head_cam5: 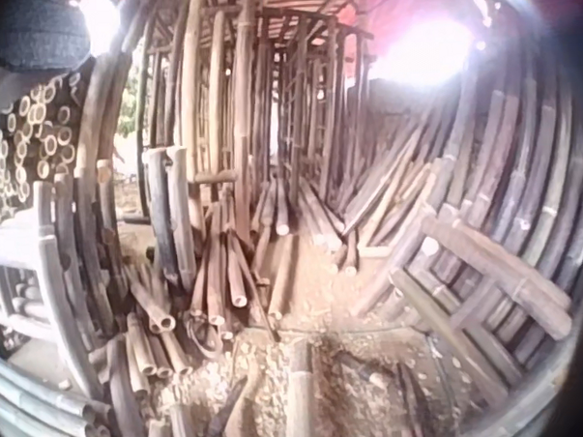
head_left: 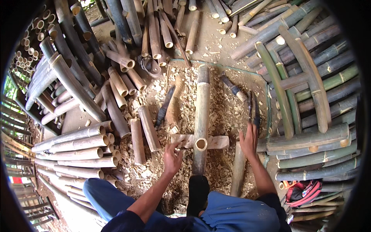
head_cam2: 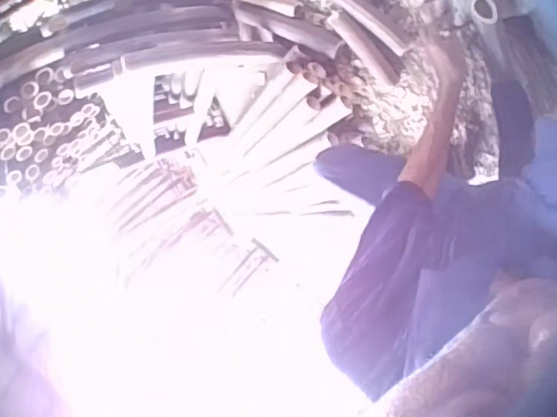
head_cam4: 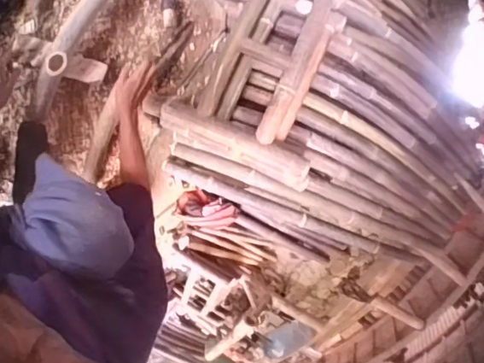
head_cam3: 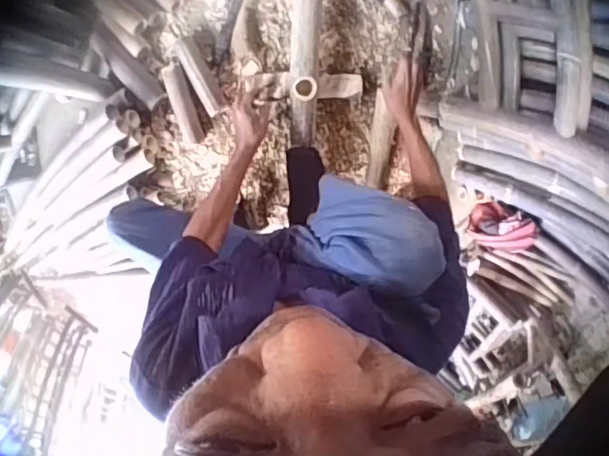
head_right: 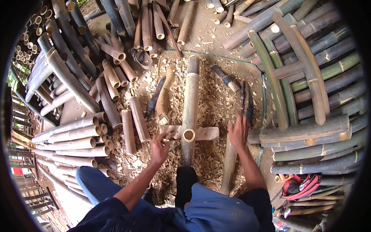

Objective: The person shapes small bamboo sections by hand using a knife and a wooden support block. They shave down the ends and interior edges of several bamboo cylinders while sitting among many stacked bamboo poles.

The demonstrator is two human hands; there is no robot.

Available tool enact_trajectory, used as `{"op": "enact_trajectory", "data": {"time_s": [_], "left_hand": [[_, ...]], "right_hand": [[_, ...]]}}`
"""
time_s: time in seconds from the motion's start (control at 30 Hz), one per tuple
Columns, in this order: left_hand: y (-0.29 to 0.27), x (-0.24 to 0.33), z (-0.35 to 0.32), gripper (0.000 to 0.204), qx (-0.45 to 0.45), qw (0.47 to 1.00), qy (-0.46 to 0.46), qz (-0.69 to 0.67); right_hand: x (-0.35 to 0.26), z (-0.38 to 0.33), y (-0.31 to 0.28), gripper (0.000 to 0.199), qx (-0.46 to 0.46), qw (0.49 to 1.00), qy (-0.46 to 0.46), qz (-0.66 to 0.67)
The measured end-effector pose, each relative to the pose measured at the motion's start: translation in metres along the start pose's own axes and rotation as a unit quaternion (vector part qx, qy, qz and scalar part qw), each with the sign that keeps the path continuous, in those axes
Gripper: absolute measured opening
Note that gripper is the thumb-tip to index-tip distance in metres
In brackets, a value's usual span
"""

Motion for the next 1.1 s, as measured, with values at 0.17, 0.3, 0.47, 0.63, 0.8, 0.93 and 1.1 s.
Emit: {"op": "enact_trajectory", "data": {"time_s": [0.17,0.3,0.47,0.63,0.8,0.93,1.1], "left_hand": [[-0.012,-0.023,-0.02,0.028,-0.016,0.997,-0.04,-0.058],[-0.072,-0.051,-0.02,0.022,0.083,0.991,-0.049,-0.089],[-0.201,0.026,-0.007,0.02,0.308,0.948,-0.004,-0.084],[-0.304,0.176,-0.012,0.022,0.426,0.884,0.169,-0.091],[-0.27,0.184,0.006,0.023,0.359,0.906,0.192,-0.114],[-0.138,0.157,-0.007,0.032,0.099,0.989,0.08,-0.075],[0.013,0.171,-0.047,0.046,-0.217,0.915,0.34,-0.032]], "right_hand": [[0.002,0.148,0.031,0.054,0.003,0.996,-0.034,-0.088],[-0.003,0.222,0.052,0.065,-0.053,0.994,0.007,-0.095],[0.027,0.244,0.079,0.068,-0.137,0.983,0.019,-0.121],[0.034,0.259,0.079,0.064,-0.154,0.98,0.036,-0.12],[0.008,0.228,0.051,0.062,-0.144,0.974,0.126,0.123],[-0.026,0.13,0.032,0.046,-0.164,0.811,0.159,0.538],[-0.065,-0.025,0.003,0.039,-0.236,0.734,0.119,0.625]]}}
Point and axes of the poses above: each hand's wrist, its own z-axis towards the middle knuckle, its own y-axis out of the palm, x = y × z, the point moved 2 cm from there along z, towards the middle knuckle, and after that the axes turned 10 degrees about -x, right-handed, at the moved point
